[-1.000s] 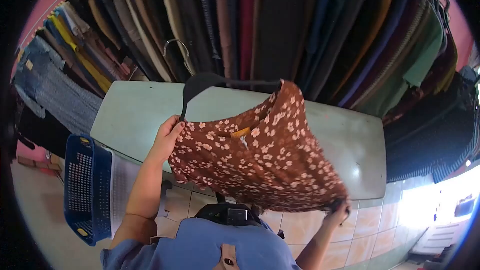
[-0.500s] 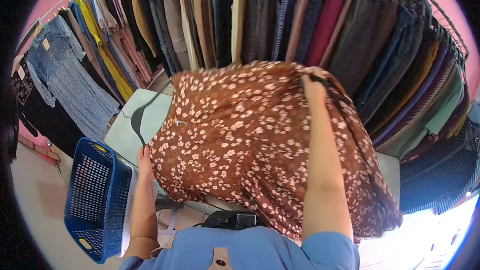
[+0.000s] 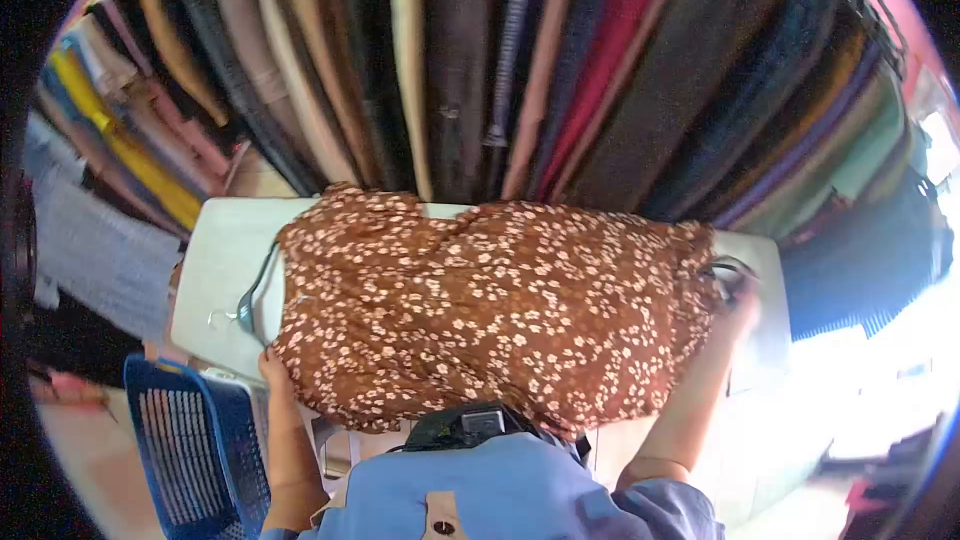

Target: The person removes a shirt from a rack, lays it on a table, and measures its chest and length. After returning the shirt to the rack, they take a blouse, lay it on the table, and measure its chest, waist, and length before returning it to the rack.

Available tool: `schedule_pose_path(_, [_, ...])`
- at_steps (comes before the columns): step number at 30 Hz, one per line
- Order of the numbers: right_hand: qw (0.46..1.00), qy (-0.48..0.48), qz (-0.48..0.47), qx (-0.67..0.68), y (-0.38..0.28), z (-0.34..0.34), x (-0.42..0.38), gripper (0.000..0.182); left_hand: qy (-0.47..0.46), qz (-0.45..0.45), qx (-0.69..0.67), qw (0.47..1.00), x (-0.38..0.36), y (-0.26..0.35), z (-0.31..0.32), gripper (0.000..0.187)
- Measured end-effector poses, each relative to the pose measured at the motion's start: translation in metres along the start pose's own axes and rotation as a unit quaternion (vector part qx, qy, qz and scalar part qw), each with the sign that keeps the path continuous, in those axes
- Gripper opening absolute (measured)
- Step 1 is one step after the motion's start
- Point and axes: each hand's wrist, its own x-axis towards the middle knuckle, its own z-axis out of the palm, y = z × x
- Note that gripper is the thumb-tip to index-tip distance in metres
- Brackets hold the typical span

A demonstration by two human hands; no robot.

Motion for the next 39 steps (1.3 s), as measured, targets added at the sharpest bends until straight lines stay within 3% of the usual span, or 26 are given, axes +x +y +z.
schedule_pose_path(1, [0.995,0.058,-0.071,-0.028,-0.056,-0.018,-0.017,0.028,-0.008,-0.015,-0.012,1.0,-0.019,0.025,0.0,0.028])
schedule_pose_path(3, [0.947,0.255,-0.191,0.05,-0.094,-0.122,0.026,0.027,-0.016,0.033,0.073,0.997,-0.019,0.024,-0.004,0.028])
schedule_pose_path(5, [0.941,0.296,-0.158,-0.037,-0.105,-0.157,0.029,0.031,0.001,0.005,0.068,0.998,-0.027,0.034,-0.003,0.027])
schedule_pose_path(6, [0.956,0.215,-0.105,-0.17,-0.089,-0.187,0.035,0.034,0.005,-0.006,0.076,0.997,-0.025,0.033,-0.003,0.027])
schedule_pose_path(7, [0.966,0.12,-0.095,-0.21,-0.063,-0.199,0.027,0.038,0.012,-0.012,0.076,0.997,-0.03,0.036,-0.003,0.027])
schedule_pose_path(8, [0.956,0.064,-0.021,-0.287,-0.034,-0.205,0.03,0.041,0.015,0.001,0.103,0.995,-0.022,0.024,-0.007,0.029])
schedule_pose_path(9, [0.973,0.043,0.048,-0.222,0.013,-0.236,0.051,0.043,0.018,0.015,0.128,0.992,-0.012,0.015,-0.008,0.032])
schedule_pose_path(10, [0.945,0.041,0.107,-0.308,0.045,-0.236,0.054,0.046,0.013,0.017,0.127,0.992,-0.015,0.02,-0.003,0.032])
schedule_pose_path(11, [0.967,0.01,0.116,-0.226,0.058,-0.196,0.031,0.056,0.023,-0.017,0.126,0.992,-0.018,0.027,-0.002,0.03])
schedule_pose_path(13, [0.931,0.053,0.2,-0.301,0.071,-0.122,0.006,0.078,0.035,-0.05,0.124,0.99,-0.026,0.03,0.002,0.029])
schedule_pose_path(15, [0.922,-0.018,0.156,-0.353,0.127,-0.121,0.03,0.075,0.024,-0.066,0.117,0.991,-0.019,0.026,-0.003,0.03])
schedule_pose_path(17, [0.901,-0.02,0.075,-0.428,0.129,-0.094,0.042,0.075,0.017,-0.072,0.088,0.993,-0.015,0.021,-0.002,0.031])
schedule_pose_path(21, [0.937,-0.046,0.082,-0.337,0.128,-0.074,0.069,0.057,0.034,-0.134,0.031,0.99,-0.023,0.033,0.009,0.031])
schedule_pose_path(22, [0.932,-0.042,-0.007,-0.361,0.132,-0.072,0.076,0.047,0.02,-0.116,0.004,0.993,-0.014,0.027,0.006,0.03])
schedule_pose_path(23, [0.933,-0.045,-0.011,-0.356,0.135,-0.07,0.085,0.047,0.008,-0.098,-0.022,0.995,-0.005,0.021,0.005,0.03])
schedule_pose_path(27, [0.919,-0.051,-0.003,-0.392,0.154,-0.065,0.12,0.037,0.019,-0.058,0.125,0.99,0.003,0.061,-0.01,0.029])
schedule_pose_path(29, [0.88,-0.035,-0.042,-0.472,0.16,-0.064,0.128,0.037,0.023,-0.06,0.127,0.99,0.007,0.075,-0.016,0.029])
schedule_pose_path(33, [0.903,-0.065,-0.075,-0.419,0.167,-0.063,0.141,0.033,-0.016,0.003,0.196,0.98,0.033,0.075,-0.038,0.029])
schedule_pose_path(37, [0.872,-0.055,-0.044,-0.484,0.155,-0.058,0.136,0.034,0.011,0.059,0.312,0.948,0.012,0.107,-0.036,0.027])
schedule_pose_path(38, [0.855,-0.051,-0.046,-0.514,0.153,-0.056,0.135,0.035,0.003,0.064,0.28,0.958,0.006,0.116,-0.025,0.026])
schedule_pose_path(39, [0.874,-0.067,-0.038,-0.48,0.161,-0.06,0.138,0.036,0.013,0.07,0.248,0.966,0.002,0.127,-0.038,0.026])
